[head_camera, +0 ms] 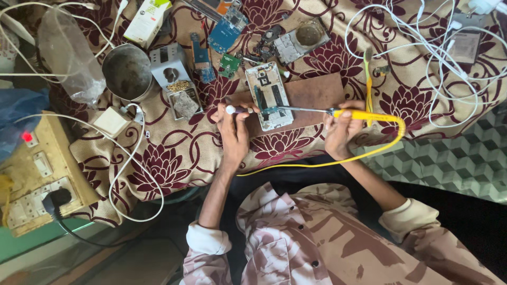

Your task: The person solders a small electronic component onto a circuit board using a soldering iron and solder wire. They hold the component in place with one hand while applying heat and solder with the other.

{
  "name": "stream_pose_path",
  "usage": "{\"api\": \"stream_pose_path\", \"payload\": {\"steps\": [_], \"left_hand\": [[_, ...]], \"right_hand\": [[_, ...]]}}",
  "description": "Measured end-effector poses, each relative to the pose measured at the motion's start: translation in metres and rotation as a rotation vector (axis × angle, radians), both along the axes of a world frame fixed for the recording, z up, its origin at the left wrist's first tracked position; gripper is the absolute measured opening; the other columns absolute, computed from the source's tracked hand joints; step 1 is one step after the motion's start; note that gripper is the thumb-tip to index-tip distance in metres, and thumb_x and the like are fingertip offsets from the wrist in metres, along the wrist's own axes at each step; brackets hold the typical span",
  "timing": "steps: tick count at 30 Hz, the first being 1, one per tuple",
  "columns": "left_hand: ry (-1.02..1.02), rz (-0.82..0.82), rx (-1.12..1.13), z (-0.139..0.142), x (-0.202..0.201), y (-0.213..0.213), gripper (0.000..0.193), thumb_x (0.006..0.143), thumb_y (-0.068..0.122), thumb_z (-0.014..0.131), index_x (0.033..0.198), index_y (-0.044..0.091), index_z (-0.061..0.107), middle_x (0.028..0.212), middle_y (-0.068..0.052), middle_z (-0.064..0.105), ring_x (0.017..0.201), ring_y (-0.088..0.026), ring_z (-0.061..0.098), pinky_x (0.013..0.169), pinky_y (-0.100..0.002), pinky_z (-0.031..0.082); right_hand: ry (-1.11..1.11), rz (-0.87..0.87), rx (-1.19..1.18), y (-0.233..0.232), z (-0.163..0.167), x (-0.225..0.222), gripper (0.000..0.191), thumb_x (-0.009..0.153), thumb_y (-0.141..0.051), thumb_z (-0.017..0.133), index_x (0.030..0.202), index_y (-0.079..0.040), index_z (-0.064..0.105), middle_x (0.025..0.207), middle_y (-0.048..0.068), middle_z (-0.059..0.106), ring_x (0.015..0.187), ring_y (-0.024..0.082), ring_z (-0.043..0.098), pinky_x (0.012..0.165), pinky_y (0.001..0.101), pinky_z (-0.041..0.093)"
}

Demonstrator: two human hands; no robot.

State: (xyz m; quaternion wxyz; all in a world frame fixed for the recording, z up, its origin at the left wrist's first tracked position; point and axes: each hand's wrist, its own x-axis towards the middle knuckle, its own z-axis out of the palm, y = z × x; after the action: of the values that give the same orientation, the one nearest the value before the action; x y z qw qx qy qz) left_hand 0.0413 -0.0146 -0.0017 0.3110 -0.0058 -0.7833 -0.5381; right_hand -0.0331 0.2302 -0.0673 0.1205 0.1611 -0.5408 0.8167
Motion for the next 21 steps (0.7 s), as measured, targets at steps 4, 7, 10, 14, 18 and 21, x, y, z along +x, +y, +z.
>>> {"api": "stream_pose_path", "payload": {"steps": [4, 7, 10, 14, 18, 21], "left_hand": [[-0.002, -0.03, 0.051, -0.001, 0.001, 0.002, 0.012, 0.105, -0.005, 0.045, 0.099, 0.0, 0.053, 0.103, -0.012, 0.063, 0.095, -0.022, 0.07, 0.083, -0.033, 0.052], [0.009, -0.026, 0.024, -0.001, 0.0, 0.002, 0.012, 0.102, -0.007, 0.045, 0.099, 0.0, 0.054, 0.102, -0.013, 0.061, 0.094, -0.023, 0.069, 0.082, -0.034, 0.051], [0.008, -0.034, 0.035, -0.001, 0.0, 0.001, 0.011, 0.104, -0.006, 0.046, 0.099, 0.0, 0.054, 0.103, -0.012, 0.061, 0.095, -0.024, 0.069, 0.082, -0.034, 0.051], [0.005, 0.008, -0.06, -0.001, 0.001, 0.0, 0.01, 0.104, -0.004, 0.048, 0.099, 0.002, 0.054, 0.105, -0.012, 0.063, 0.095, -0.025, 0.066, 0.082, -0.036, 0.048], [-0.026, -0.004, 0.018, -0.003, 0.001, 0.001, 0.009, 0.106, -0.001, 0.047, 0.102, 0.003, 0.054, 0.103, -0.01, 0.061, 0.094, -0.022, 0.068, 0.08, -0.034, 0.048], [-0.038, -0.029, 0.05, -0.005, -0.002, 0.0, 0.01, 0.107, 0.001, 0.046, 0.102, 0.003, 0.054, 0.101, -0.009, 0.066, 0.09, -0.019, 0.066, 0.08, -0.034, 0.048]], "right_hand": [[0.032, 0.04, 0.07, 0.002, -0.01, 0.004, 0.025, 0.115, -0.033, 0.048, 0.119, -0.009, 0.042, 0.077, 0.006, 0.052, 0.061, 0.009, 0.047, 0.05, 0.0192, 0.036], [-0.012, 0.021, 0.03, 0.003, -0.017, 0.009, 0.027, 0.113, -0.032, 0.052, 0.12, -0.01, 0.038, 0.089, 0.006, 0.052, 0.064, 0.009, 0.05, 0.054, 0.0198, 0.038], [0.036, 0.001, 0.08, 0.003, -0.022, 0.01, 0.029, 0.113, -0.031, 0.053, 0.12, -0.009, 0.036, 0.095, 0.004, 0.049, 0.064, 0.01, 0.051, 0.055, 0.0205, 0.041], [0.065, -0.004, 0.127, 0.004, -0.026, 0.009, 0.028, 0.113, -0.031, 0.053, 0.118, -0.008, 0.037, 0.098, 0.007, 0.05, 0.066, 0.011, 0.053, 0.057, 0.0227, 0.044], [0.067, 0.007, 0.166, 0.005, -0.025, 0.01, 0.026, 0.114, -0.029, 0.051, 0.116, -0.007, 0.037, 0.098, 0.009, 0.052, 0.066, 0.011, 0.053, 0.057, 0.0234, 0.045], [0.102, 0.021, 0.21, 0.005, -0.021, 0.009, 0.025, 0.115, -0.027, 0.05, 0.116, -0.006, 0.036, 0.097, 0.009, 0.052, 0.067, 0.011, 0.053, 0.056, 0.0226, 0.046]]}}
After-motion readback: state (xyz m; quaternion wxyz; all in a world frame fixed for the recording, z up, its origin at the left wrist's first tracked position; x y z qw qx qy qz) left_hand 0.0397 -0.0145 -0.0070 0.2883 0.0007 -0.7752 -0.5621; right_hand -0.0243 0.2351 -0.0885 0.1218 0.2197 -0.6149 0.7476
